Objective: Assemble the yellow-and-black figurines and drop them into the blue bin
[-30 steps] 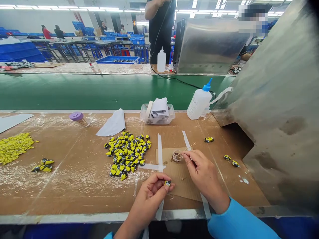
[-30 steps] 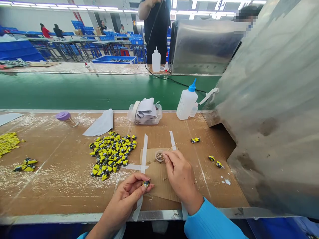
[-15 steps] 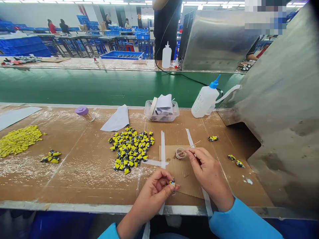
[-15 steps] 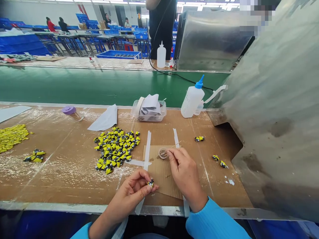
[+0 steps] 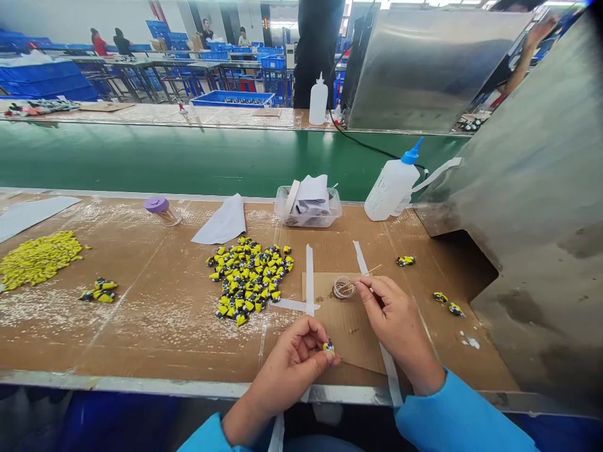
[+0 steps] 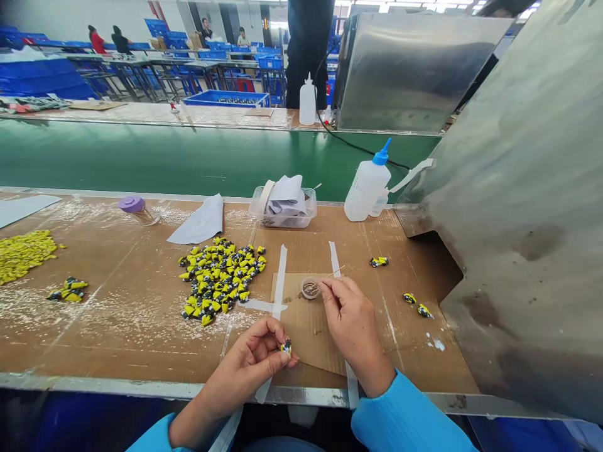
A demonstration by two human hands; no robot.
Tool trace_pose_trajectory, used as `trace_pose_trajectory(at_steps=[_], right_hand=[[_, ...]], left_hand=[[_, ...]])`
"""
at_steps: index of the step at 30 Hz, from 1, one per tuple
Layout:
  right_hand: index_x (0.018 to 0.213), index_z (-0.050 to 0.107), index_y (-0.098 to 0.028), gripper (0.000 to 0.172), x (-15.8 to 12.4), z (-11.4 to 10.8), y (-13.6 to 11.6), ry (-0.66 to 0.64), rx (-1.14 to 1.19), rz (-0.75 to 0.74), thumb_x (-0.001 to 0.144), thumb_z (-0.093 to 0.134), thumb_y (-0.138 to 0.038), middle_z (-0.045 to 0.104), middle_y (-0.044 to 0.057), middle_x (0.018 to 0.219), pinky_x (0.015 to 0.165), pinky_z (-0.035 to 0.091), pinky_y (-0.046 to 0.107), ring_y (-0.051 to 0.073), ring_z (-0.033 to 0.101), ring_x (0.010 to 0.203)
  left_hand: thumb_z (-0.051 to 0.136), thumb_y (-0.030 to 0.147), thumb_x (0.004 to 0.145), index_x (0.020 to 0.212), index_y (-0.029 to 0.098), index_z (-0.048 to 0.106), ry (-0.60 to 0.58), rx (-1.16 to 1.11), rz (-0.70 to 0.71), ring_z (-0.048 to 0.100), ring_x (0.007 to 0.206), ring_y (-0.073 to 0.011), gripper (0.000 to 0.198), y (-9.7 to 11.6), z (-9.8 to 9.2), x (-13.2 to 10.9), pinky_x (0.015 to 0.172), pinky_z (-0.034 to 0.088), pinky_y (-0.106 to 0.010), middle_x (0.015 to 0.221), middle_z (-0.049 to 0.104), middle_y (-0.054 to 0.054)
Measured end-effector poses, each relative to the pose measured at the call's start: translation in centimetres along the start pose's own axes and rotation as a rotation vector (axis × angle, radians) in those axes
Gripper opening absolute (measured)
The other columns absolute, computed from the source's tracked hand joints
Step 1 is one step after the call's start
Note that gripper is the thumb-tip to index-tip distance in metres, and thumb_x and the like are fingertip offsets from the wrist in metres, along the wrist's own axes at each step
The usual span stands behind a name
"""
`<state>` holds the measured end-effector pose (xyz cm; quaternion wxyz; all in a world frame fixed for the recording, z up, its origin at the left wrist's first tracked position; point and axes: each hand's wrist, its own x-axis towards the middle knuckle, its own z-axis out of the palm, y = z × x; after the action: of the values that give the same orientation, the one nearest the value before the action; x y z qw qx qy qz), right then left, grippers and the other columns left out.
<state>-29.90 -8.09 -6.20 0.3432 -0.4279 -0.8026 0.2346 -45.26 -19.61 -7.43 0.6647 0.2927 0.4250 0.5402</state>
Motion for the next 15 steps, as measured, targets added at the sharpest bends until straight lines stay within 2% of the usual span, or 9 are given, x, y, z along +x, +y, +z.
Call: trace_pose_trajectory(at_steps=[15], right_hand=[[0.092, 0.064, -0.020, 0.020, -0.08, 0.16, 0.40, 0.019, -0.005, 0.002, 0.091, 0.047, -0.029, 0.066, 0.005, 0.089, 0.076, 0.046, 0.029, 0.017, 0.062, 0.083]], left_hand=[[0.071, 0.023, 0.073, 0.079, 0.017, 0.049, 0.010, 0.009, -0.009, 0.056, 0.071, -0.0088, 0.024, -0.57, -0.17, -0.01, 0.074, 0.049, -0.027, 0.078, 0.050, 0.003]])
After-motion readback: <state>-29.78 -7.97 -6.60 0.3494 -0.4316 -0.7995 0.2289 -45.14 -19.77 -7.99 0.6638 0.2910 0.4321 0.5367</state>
